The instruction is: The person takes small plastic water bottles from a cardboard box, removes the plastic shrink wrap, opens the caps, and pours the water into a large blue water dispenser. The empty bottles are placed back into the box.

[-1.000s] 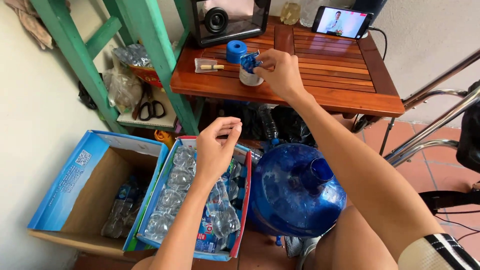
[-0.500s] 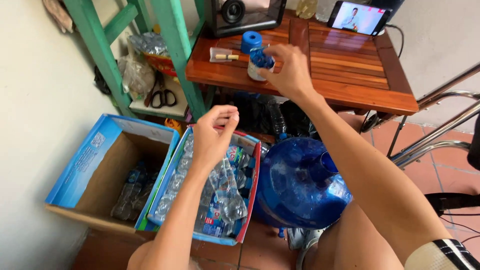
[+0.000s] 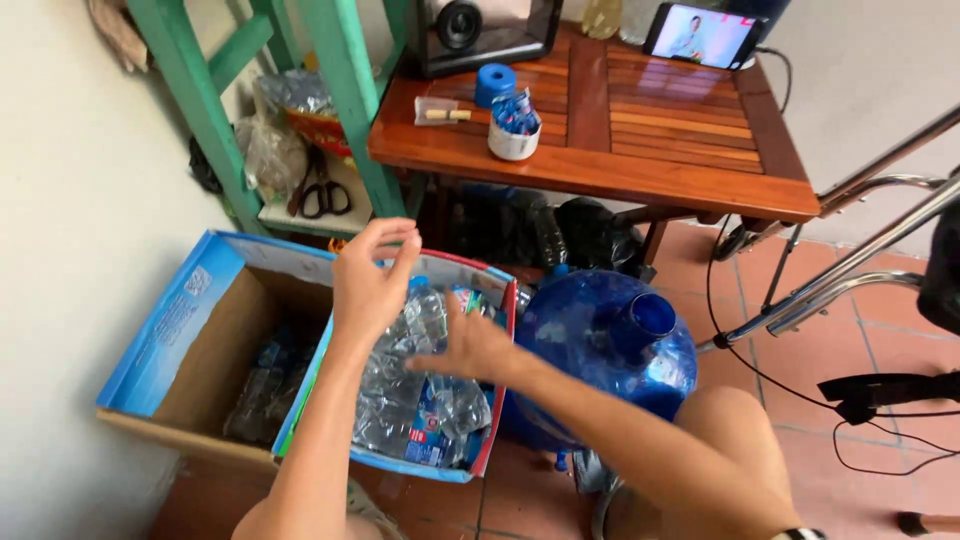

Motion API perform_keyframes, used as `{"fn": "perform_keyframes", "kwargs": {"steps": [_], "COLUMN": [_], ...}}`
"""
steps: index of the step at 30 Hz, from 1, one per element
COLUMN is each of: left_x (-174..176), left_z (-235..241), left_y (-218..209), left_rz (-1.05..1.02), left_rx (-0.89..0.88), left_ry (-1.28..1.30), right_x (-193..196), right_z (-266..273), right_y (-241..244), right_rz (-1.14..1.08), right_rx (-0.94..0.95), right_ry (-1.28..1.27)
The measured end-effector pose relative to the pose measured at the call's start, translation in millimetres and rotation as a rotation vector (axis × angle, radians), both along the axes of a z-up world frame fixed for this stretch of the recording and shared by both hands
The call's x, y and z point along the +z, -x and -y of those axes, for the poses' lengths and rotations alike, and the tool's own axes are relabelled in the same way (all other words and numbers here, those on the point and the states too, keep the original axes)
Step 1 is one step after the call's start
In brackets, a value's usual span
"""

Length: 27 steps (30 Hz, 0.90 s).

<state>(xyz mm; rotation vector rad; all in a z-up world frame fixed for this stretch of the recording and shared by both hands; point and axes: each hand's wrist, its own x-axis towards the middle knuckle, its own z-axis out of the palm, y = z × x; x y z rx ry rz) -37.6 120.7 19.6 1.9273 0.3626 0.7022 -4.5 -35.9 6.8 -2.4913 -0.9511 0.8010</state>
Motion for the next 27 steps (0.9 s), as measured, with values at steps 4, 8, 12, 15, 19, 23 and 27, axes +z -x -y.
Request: {"fn": "perform_keyframes", "kwargs": {"steps": [4, 8, 12, 15, 19, 23, 27], "left_x": [-0.7, 14.7, 36.9, 58.7, 87.5, 116.3, 130.0], "left_z": [0.4, 15.2, 40.7, 71.7, 101.3, 133.2, 170.2], "left_y": [-0.2, -0.3, -7.7, -4.2, -4.2, -29.3, -67.6], "left_rz": [-0.021, 0.008, 0.250, 0.307, 0.343, 0.388, 0.451], "left_rx": [0.009, 0.016, -0.176, -0.320, -0.403, -0.524, -0.639], "left_ry": [-0.005, -0.014, 0.142, 0.209, 0.078, 0.012, 0.077], "right_x": [-48.5, -16.3, 25.5, 28.0, 49.5, 71.7, 64.4], "right_z": [1.6, 15.5, 37.2, 55.4, 82.0, 114.8, 150.4], "right_y": [-24.5, -21.7, -24.7, -44.4, -60.8, -85.0, -118.0], "right_rz": [-0.063, -0.143, -0.175, -0.198, -0.191, -0.042, 0.088], "right_rx": [-0.066, -0.147, -0.090, -0.094, -0.065, -0.133, -0.211], "right_ry": [-0.300, -0.472, -0.781, -0.924, -1.040, -1.168, -1.279]}}
